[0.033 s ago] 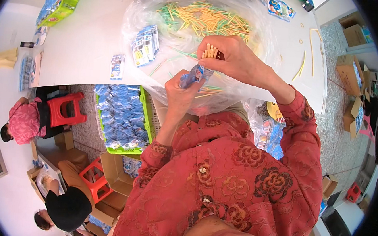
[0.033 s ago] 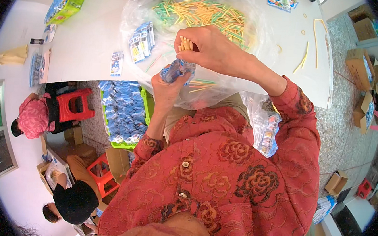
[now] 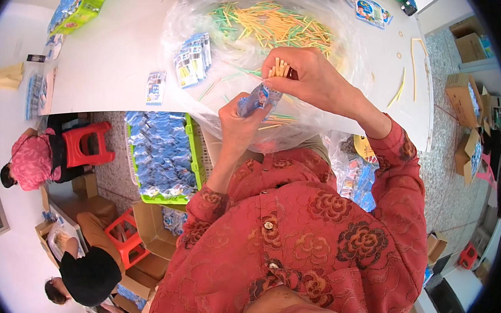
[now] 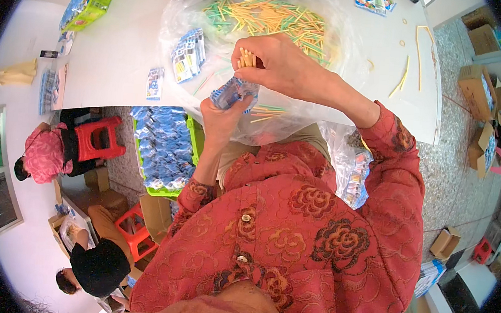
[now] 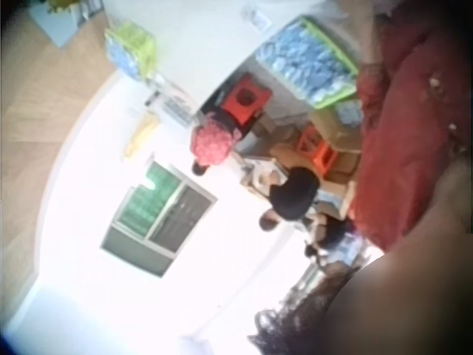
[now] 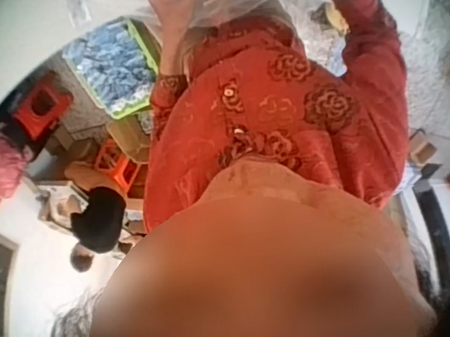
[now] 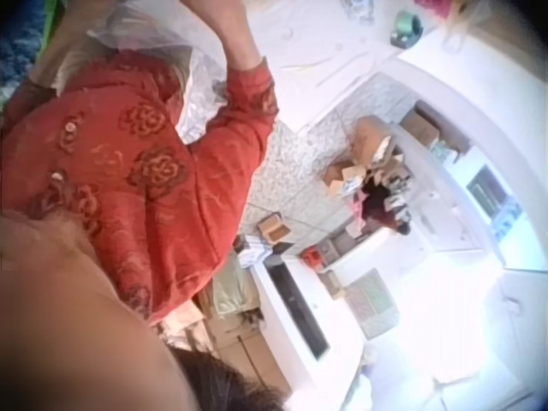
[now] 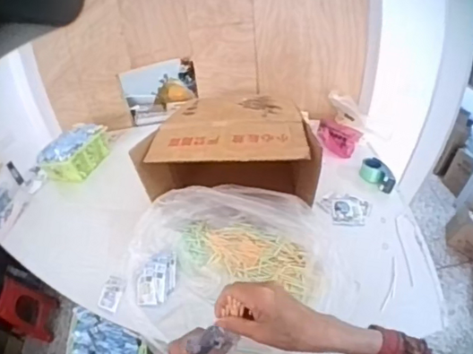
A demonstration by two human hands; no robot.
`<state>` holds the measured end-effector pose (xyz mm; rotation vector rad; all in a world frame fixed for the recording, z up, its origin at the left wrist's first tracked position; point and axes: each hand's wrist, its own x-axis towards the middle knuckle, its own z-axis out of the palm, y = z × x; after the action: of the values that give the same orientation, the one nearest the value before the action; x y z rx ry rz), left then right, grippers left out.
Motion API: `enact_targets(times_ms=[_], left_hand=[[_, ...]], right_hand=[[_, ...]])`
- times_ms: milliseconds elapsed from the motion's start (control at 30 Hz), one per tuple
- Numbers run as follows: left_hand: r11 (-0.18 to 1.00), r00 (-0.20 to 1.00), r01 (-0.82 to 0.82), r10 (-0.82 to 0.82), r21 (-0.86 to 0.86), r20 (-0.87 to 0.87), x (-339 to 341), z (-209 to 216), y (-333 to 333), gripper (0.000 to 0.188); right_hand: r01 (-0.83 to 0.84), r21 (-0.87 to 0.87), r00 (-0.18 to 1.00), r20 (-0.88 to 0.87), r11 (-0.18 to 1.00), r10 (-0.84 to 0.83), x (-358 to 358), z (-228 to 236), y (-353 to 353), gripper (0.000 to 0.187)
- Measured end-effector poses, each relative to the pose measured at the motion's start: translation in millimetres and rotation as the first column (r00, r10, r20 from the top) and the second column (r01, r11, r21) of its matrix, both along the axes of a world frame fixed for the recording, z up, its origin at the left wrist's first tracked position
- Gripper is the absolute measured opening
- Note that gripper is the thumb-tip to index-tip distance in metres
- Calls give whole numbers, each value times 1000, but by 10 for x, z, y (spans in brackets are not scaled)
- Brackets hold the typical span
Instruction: Packing small plastic components into individual plastic bags and placing them into a box.
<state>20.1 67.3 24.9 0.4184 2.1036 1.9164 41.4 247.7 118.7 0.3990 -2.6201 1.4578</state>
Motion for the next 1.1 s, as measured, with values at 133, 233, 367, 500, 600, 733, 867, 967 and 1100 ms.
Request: enact_targets(times_ms=[133, 233, 367, 500, 600, 733, 867, 967, 1100], left_hand=[[990, 994, -10, -5, 138, 107, 7, 27, 4, 14], [985, 981, 27, -58, 168, 184, -16, -19, -49, 30], [983, 982, 15, -49, 180, 182, -8, 2, -39, 34], [973, 986, -2, -37, 231, 164, 4, 20, -60, 31], [964, 990, -13, -26, 267, 139, 3, 39, -53, 22], [962, 990, -35, -3, 269, 138, -35, 41, -87, 23], [965, 987, -51, 10, 257, 157, -92, 31, -146, 24], [959, 989, -68, 28, 277, 147, -160, 53, -207, 25], [989, 994, -5, -11, 149, 111, -150, -8, -155, 41]], right_hand=[[18, 2, 1000, -10, 1000, -18, 11, -65, -51, 13], [-12, -15, 1000, -6, 1000, 11, -2, -48, -78, 14], [1, -63, 998, -64, 998, -5, -20, -126, -52, 16], [162, -129, 985, 78, 978, -153, -187, -155, 137, 17], [277, -5, 958, -72, 961, -276, -526, -606, 443, 17], [385, 293, 917, -225, 875, -328, -981, -1275, 754, 15], [389, 455, 919, -256, 801, -300, -1283, -1594, 784, 13], [401, 637, 912, -215, 658, -348, -1510, -1633, 632, 14], [404, 738, 858, -100, 540, -505, -1719, -2084, 966, 17]])
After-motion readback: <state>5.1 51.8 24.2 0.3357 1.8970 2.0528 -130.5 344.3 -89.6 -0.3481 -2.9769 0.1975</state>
